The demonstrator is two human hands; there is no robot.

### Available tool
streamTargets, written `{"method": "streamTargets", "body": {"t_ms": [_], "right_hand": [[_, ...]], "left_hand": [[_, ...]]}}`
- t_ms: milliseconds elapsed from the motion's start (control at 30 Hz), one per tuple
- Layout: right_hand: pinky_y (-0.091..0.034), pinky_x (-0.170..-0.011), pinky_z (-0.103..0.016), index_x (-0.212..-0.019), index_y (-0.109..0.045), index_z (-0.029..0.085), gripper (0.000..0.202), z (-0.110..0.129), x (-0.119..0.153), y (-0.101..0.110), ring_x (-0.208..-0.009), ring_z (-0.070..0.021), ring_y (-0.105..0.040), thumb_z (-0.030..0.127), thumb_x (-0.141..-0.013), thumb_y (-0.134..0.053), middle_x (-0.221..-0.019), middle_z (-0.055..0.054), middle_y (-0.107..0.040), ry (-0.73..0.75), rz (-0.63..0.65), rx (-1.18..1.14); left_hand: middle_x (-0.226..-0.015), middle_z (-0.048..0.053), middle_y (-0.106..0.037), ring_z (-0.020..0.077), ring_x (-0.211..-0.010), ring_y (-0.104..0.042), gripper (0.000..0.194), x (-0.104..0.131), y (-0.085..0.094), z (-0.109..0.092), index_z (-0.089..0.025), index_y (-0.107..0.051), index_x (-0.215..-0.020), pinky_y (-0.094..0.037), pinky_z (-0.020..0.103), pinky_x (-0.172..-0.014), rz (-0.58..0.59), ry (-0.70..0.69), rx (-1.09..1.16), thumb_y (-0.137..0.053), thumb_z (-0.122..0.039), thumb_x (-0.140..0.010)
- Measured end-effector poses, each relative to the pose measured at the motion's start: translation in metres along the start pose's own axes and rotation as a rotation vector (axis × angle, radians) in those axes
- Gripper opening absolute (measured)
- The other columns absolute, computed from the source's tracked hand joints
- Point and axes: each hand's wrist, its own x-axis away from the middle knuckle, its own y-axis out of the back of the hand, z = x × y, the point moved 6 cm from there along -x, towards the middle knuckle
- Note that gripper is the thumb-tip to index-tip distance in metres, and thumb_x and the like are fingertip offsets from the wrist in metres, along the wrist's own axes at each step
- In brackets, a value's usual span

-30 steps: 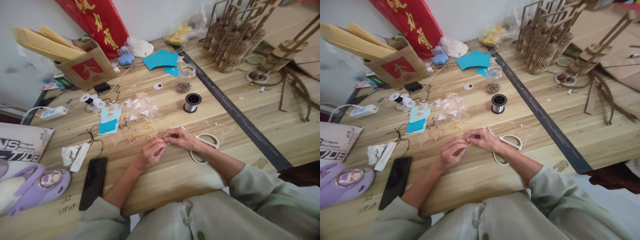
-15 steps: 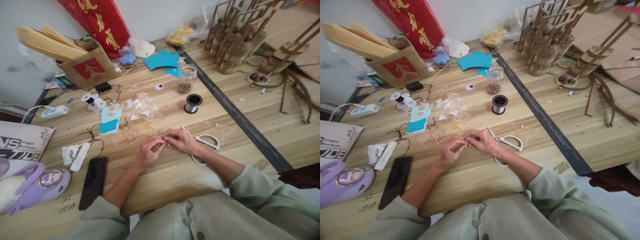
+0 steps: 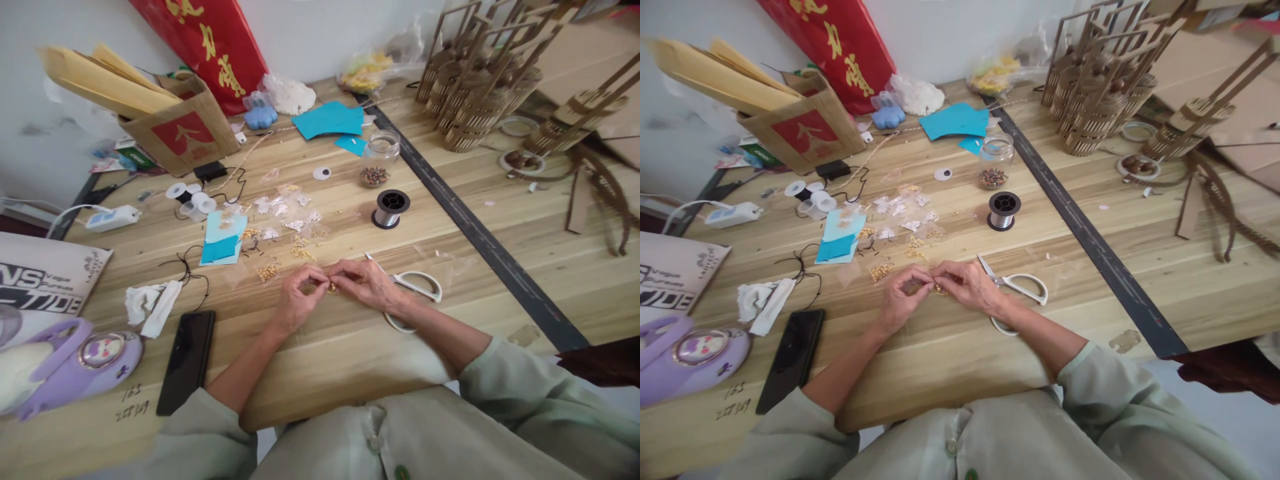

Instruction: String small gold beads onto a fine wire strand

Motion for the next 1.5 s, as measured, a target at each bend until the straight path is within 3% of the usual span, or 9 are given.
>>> {"method": "streamTargets", "body": {"t_ms": [267,433,567,1133,1500], "right_hand": [[-0.047,-0.064,-0.021,-0.099,-0.066,0.017,0.020,0.005,0.002,0.001,-0.072,-0.0130,-0.064,0.024,-0.089,-0.050,-0.084,-0.003,-0.070,0.094,-0.041,0.090],[-0.049,-0.068,-0.022,-0.100,-0.065,0.018,0.021,0.007,0.002,0.000,-0.079,-0.0148,-0.065,0.025,-0.091,-0.049,-0.093,-0.005,-0.071,0.128,-0.036,0.122],[-0.048,-0.063,-0.021,-0.097,-0.066,0.016,0.020,0.006,0.002,0.001,-0.074,-0.0139,-0.064,0.026,-0.090,-0.050,-0.090,-0.005,-0.071,0.137,-0.056,0.153],[-0.046,-0.057,-0.018,-0.097,-0.065,0.017,0.017,0.010,0.003,0.003,-0.070,-0.0109,-0.062,0.024,-0.089,-0.053,-0.085,-0.004,-0.070,0.181,-0.077,0.160],[-0.046,-0.061,-0.019,-0.094,-0.065,0.016,0.016,0.012,0.003,0.001,-0.071,-0.0113,-0.062,0.024,-0.090,-0.052,-0.084,-0.004,-0.069,0.196,-0.045,0.162]], "left_hand": [[-0.075,0.004,-0.066,0.0127,-0.071,-0.061,0.007,0.002,-0.002,0.019,-0.014,-0.064,-0.075,-0.049,0.024,-0.070,0.043,0.188,0.114,-0.065,-0.021,-0.076],[-0.076,0.004,-0.066,0.0135,-0.073,-0.061,0.008,0.002,-0.003,0.019,-0.014,-0.063,-0.073,-0.049,0.025,-0.071,0.065,0.199,0.160,-0.067,-0.022,-0.074],[-0.085,0.006,-0.066,0.0152,-0.080,-0.062,0.010,0.001,-0.003,0.019,-0.013,-0.063,-0.073,-0.049,0.027,-0.075,0.067,0.208,0.208,-0.068,-0.022,-0.073],[-0.066,0.002,-0.064,0.0105,-0.062,-0.058,0.013,0.001,-0.006,0.025,-0.013,-0.064,-0.070,-0.045,0.022,-0.061,0.081,0.296,0.264,-0.071,-0.023,-0.069],[-0.064,0.001,-0.064,0.0098,-0.060,-0.058,0.016,0.000,-0.006,0.027,-0.012,-0.064,-0.067,-0.045,0.021,-0.060,0.067,0.347,0.313,-0.075,-0.022,-0.064]]}}
